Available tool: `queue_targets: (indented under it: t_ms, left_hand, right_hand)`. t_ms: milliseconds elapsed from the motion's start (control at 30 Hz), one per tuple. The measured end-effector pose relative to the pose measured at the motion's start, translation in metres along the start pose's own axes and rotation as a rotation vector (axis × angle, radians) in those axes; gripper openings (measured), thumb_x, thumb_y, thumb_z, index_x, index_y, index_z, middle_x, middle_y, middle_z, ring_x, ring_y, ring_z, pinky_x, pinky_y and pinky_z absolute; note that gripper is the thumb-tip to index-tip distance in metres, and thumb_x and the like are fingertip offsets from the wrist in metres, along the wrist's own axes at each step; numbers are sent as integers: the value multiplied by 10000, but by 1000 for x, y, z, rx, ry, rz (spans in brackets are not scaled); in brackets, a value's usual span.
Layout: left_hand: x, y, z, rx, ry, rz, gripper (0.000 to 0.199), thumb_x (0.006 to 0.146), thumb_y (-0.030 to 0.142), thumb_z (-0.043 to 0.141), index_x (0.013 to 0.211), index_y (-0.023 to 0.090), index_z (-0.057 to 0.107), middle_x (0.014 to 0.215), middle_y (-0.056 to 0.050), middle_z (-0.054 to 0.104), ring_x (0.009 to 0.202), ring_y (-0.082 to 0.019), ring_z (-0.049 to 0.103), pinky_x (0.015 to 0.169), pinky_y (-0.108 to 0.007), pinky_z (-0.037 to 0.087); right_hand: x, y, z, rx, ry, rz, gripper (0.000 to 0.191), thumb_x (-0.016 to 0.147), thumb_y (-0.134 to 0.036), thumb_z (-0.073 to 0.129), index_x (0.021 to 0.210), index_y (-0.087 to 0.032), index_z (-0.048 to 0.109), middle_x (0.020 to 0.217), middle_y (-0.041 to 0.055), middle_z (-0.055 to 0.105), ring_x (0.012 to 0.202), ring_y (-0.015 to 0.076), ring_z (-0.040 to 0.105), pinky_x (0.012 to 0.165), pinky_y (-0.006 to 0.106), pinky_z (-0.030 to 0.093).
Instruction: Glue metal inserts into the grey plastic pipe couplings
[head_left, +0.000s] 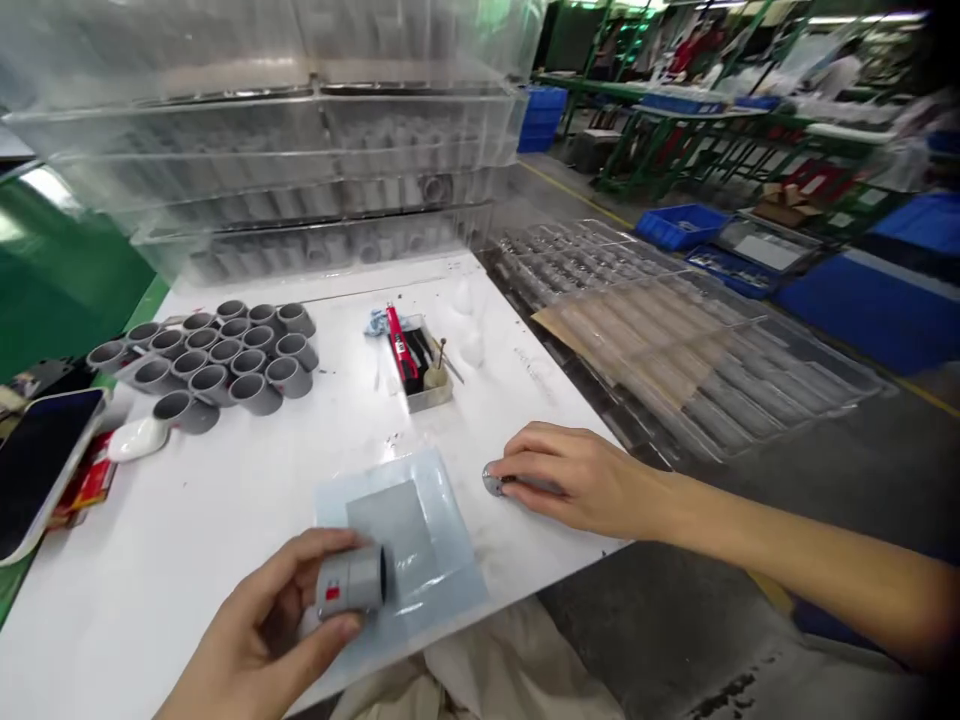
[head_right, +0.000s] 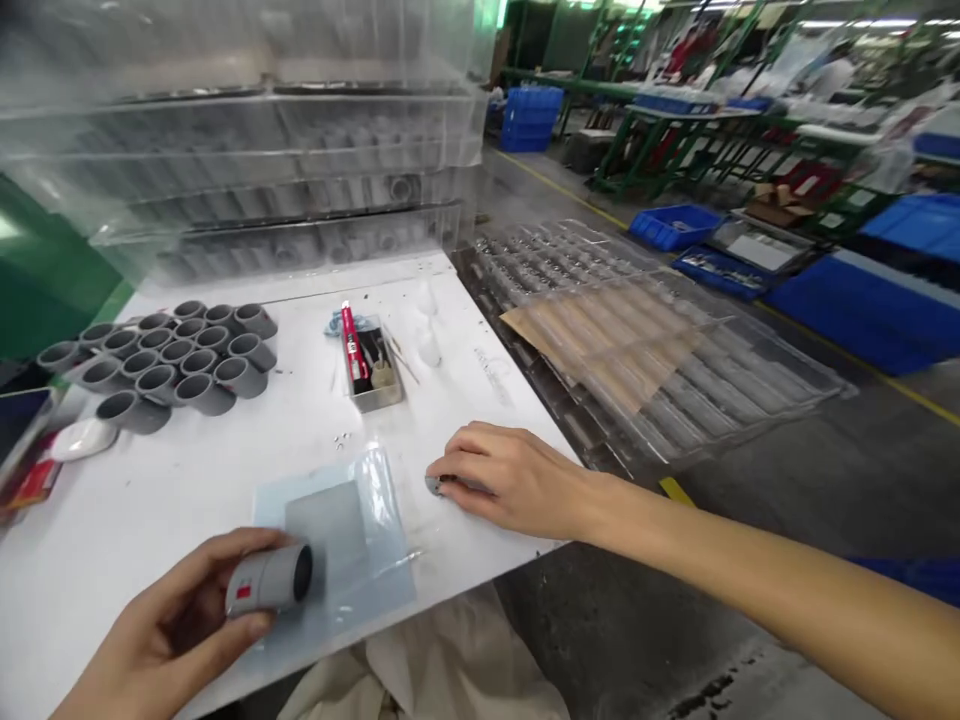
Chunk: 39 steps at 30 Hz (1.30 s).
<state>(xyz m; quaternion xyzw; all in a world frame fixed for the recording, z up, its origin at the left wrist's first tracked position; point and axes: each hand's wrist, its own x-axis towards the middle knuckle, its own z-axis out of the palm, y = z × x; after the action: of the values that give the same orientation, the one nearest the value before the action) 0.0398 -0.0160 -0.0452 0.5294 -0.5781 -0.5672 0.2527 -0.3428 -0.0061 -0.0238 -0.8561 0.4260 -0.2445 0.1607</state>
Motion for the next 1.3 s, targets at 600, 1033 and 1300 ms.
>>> queue_targets:
  t_ms: [600,1033,1300]
  left_hand:
    - [16,3,-6,-211,-172,229,357,879,214,884,1211,322,811,1333,-71,706,1027,-228,748,845,-274,661]
    - [13,7,-8,-204,-209,196,377,923,176,842,1249,354,783,1274,-34,695,989,-173,715,826,-225,614]
    - [14,4,-10,-221,-257,207,402,946,171,828,1279,384,758,1304,-24,668,1051,-155,688,869,-201,581]
  right_hand:
    - [18,-26,14,-314,-62,204,267,1103,-365,533,1012,-216,735,896,92,707,704,278,689,609,428,518]
    - [28,-107,95,618,446,458,199,974,-287,759,1145,-389,765,1048,37,750,861,270,721,742,436,688]
    - [33,-106,107,649,475,459,197,968,-288,757,1133,-394,769,1031,45,731,869,278,713,768,457,696]
